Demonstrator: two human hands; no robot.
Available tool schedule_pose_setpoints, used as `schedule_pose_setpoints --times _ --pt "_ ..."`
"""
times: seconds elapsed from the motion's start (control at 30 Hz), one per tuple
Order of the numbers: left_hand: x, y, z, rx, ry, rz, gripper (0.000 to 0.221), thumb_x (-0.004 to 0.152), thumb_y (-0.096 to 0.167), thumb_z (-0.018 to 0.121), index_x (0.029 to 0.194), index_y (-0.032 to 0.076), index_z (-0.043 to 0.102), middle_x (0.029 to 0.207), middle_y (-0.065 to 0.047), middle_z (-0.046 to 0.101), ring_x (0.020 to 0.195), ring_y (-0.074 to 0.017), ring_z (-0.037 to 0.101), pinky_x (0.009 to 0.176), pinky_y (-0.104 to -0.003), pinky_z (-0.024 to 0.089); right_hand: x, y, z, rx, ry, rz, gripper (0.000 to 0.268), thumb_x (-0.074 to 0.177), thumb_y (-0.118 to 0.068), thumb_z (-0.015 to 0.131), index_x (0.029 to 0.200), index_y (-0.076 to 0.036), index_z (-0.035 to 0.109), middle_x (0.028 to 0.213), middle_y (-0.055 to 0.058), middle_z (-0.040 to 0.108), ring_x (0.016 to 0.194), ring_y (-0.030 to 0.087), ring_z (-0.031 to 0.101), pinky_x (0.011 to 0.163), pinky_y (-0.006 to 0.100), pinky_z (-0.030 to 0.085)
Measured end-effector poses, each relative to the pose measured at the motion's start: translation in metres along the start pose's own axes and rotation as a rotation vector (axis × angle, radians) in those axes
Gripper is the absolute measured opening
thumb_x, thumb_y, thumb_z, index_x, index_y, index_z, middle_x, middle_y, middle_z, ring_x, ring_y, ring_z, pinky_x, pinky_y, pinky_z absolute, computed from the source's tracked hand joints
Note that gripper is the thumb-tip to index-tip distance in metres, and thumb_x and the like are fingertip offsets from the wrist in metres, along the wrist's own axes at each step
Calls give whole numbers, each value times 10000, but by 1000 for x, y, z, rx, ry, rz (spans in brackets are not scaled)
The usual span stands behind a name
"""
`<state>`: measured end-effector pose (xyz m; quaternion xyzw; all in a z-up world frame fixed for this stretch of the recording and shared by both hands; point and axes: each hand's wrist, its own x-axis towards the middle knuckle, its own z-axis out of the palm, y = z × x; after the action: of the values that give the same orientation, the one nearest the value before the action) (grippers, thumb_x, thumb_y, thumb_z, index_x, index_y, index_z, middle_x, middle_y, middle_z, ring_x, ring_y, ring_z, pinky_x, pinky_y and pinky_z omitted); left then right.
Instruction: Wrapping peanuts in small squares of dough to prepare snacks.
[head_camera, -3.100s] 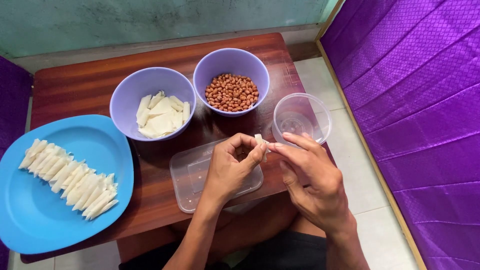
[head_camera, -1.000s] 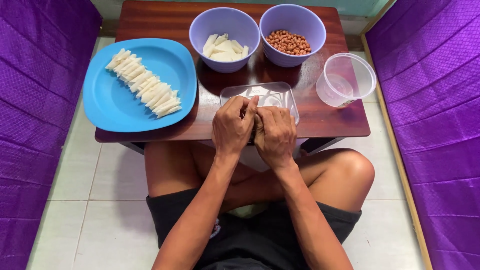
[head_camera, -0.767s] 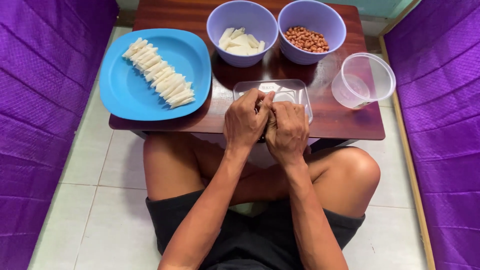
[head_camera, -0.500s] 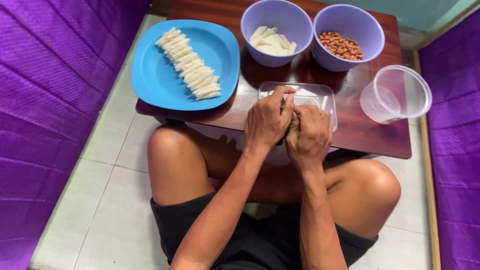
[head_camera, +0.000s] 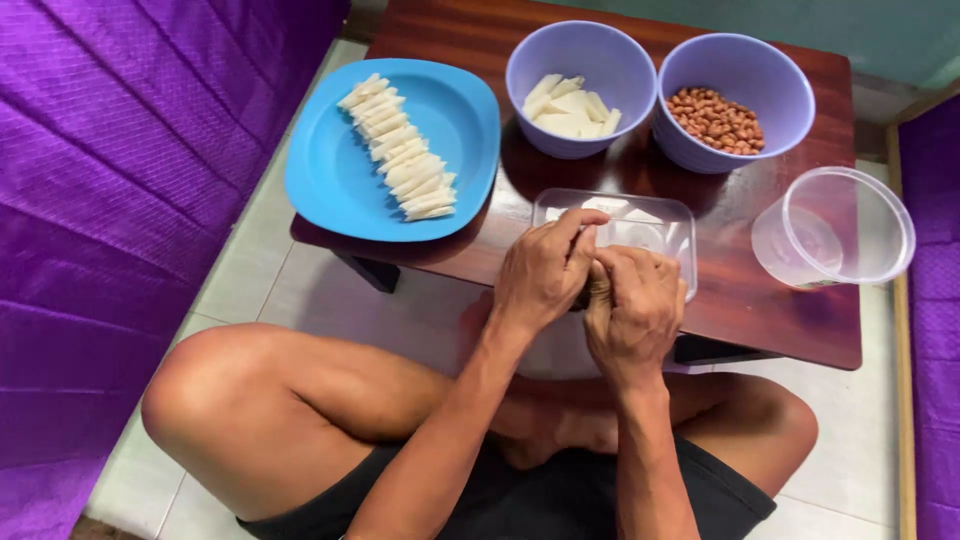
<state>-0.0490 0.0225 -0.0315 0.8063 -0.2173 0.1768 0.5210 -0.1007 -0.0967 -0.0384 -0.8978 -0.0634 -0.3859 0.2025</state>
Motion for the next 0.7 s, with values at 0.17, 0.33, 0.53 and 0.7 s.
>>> schedule_pose_setpoints --times 0.17,0.33,0.53,0.7 --pt "1 6 1 -61 18 -69 185 1033 305 574 1153 228 692 615 -68 626 647 -290 685 702 -407 577 12 -2 -13 91 -48 28 147 1087 -275 617 1015 -183 706 984 -38 680 995 231 621 841 346 424" --pt "14 10 -3 -113 -68 -53 195 1057 300 552 1138 216 708 625 -41 617 599 -211 671 651 -353 576 28 8 -19 145 -91 -22 152 1097 -216 586 1020 -151 699 928 -9 673 952 245 646 852 348 421" --pt "34 2 1 -234 -207 -66 226 1058 192 509 1176 170 700 832 -108 746 786 -330 750 729 -423 594 43 24 -15 311 -143 21 88 1045 -134 656 1023 -109 738 896 46 685 917 290 680 840 354 481" --pt "51 3 10 -321 -240 -86 249 1051 122 486 1176 101 701 818 -151 730 747 -351 726 715 -437 587 52 35 -15 463 -98 47 90 953 -48 745 1034 -13 764 925 126 741 862 344 710 809 401 565"
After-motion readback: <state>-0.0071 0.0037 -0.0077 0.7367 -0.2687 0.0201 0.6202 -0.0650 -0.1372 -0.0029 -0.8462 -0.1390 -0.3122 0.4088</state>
